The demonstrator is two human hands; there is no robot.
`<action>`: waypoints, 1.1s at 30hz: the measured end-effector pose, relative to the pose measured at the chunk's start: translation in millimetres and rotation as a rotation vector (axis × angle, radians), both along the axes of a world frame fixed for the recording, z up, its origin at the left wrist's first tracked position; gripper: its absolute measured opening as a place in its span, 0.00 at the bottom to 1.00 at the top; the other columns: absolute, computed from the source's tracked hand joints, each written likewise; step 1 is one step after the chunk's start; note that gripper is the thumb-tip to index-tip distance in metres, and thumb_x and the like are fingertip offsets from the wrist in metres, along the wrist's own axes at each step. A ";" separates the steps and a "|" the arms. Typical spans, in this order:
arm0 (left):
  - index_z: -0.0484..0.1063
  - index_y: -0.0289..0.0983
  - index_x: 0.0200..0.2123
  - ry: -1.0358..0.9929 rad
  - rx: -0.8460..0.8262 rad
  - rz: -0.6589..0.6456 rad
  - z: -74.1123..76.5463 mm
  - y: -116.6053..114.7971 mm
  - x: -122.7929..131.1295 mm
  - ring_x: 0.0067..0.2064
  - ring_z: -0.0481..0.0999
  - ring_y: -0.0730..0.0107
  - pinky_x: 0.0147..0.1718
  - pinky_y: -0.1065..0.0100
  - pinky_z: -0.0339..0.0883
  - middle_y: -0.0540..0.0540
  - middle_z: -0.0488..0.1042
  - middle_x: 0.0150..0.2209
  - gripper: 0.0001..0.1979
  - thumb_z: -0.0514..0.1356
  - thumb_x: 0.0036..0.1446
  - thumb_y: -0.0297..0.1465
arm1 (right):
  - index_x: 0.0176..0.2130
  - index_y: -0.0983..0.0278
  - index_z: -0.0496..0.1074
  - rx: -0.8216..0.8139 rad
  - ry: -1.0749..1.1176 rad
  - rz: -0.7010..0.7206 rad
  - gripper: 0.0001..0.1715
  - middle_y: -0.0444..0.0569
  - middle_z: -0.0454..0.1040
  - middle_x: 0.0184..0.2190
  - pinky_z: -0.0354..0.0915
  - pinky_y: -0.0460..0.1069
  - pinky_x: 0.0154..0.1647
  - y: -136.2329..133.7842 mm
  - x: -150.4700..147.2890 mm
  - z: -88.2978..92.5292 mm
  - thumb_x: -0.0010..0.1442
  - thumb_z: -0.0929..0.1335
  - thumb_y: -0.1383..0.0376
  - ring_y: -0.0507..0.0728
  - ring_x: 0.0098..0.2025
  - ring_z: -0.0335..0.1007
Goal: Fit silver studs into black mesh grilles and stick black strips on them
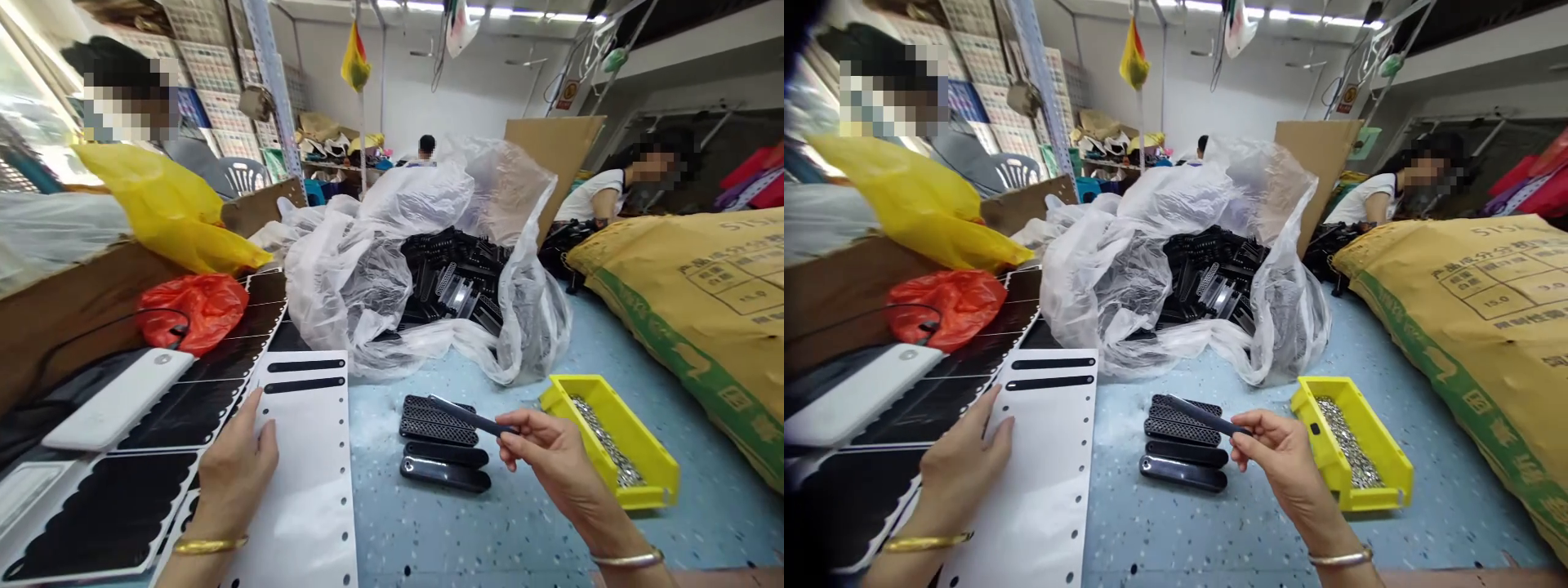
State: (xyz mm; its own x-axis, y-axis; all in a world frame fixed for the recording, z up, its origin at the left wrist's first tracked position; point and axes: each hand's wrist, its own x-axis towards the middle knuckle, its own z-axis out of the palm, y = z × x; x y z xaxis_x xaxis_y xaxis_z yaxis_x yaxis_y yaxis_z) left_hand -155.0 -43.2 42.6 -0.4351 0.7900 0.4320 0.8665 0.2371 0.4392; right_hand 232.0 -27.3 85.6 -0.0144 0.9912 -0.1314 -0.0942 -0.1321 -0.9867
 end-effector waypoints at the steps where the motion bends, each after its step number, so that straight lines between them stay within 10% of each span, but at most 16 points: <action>1: 0.65 0.36 0.57 0.076 0.042 -0.034 3.9 1.6 7.2 0.42 0.78 0.53 0.41 0.60 0.67 0.37 0.77 0.45 0.25 0.54 0.56 0.32 | 0.31 0.67 0.79 -0.012 -0.009 0.005 0.16 0.47 0.74 0.19 0.63 0.48 0.20 1.5 4.1 -1.3 0.42 0.78 0.61 0.54 0.21 0.68; 7: 0.67 0.32 0.56 0.267 0.181 -0.225 24.1 21.9 40.8 0.63 0.58 0.41 0.56 0.49 0.55 0.31 0.62 0.61 0.22 0.55 0.58 0.32 | 0.27 0.67 0.79 -0.059 0.038 -0.072 0.15 0.48 0.75 0.19 0.64 0.48 0.22 9.8 12.4 -12.6 0.38 0.79 0.60 0.54 0.22 0.69; 14: 0.76 0.45 0.45 0.288 -0.024 -0.891 -6.8 12.0 13.2 0.53 0.74 0.52 0.53 0.57 0.63 0.46 0.77 0.49 0.14 0.61 0.54 0.36 | 0.28 0.67 0.78 -0.127 0.174 -0.132 0.15 0.49 0.77 0.23 0.67 0.49 0.28 9.7 11.3 -33.8 0.38 0.79 0.62 0.57 0.28 0.74; 20: 0.77 0.43 0.44 -0.059 -0.216 -0.835 -6.2 -2.7 43.7 0.43 0.79 0.58 0.44 0.63 0.69 0.45 0.80 0.42 0.13 0.60 0.55 0.36 | 0.27 0.67 0.78 -0.175 0.152 -0.064 0.14 0.50 0.78 0.22 0.67 0.48 0.27 1.8 0.9 -38.2 0.38 0.79 0.62 0.56 0.26 0.73; 26: 0.78 0.38 0.30 -0.497 -0.427 -0.788 3.5 31.7 112.4 0.24 0.73 0.66 0.25 0.69 0.64 0.47 0.76 0.22 0.07 0.59 0.49 0.31 | 0.27 0.66 0.79 -0.162 0.117 -0.037 0.12 0.47 0.77 0.22 0.66 0.47 0.28 -2.7 0.2 -43.9 0.39 0.79 0.63 0.53 0.25 0.71; 33: 0.79 0.36 0.32 -0.699 -0.430 -0.737 -8.1 49.0 120.6 0.23 0.71 0.69 0.25 0.70 0.63 0.50 0.74 0.20 0.10 0.62 0.43 0.28 | 0.26 0.66 0.79 -0.136 0.087 -0.079 0.12 0.46 0.75 0.21 0.61 0.45 0.23 4.6 0.3 -32.9 0.39 0.78 0.64 0.52 0.23 0.69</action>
State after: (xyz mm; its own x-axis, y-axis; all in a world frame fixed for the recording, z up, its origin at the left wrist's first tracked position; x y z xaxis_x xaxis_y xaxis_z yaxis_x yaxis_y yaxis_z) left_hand -34.4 5.8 34.5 0.1631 0.9816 -0.0989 0.4513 0.0149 0.8923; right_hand 232.3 -22.8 52.7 0.0451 0.9630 -0.2658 -0.1942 -0.2525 -0.9479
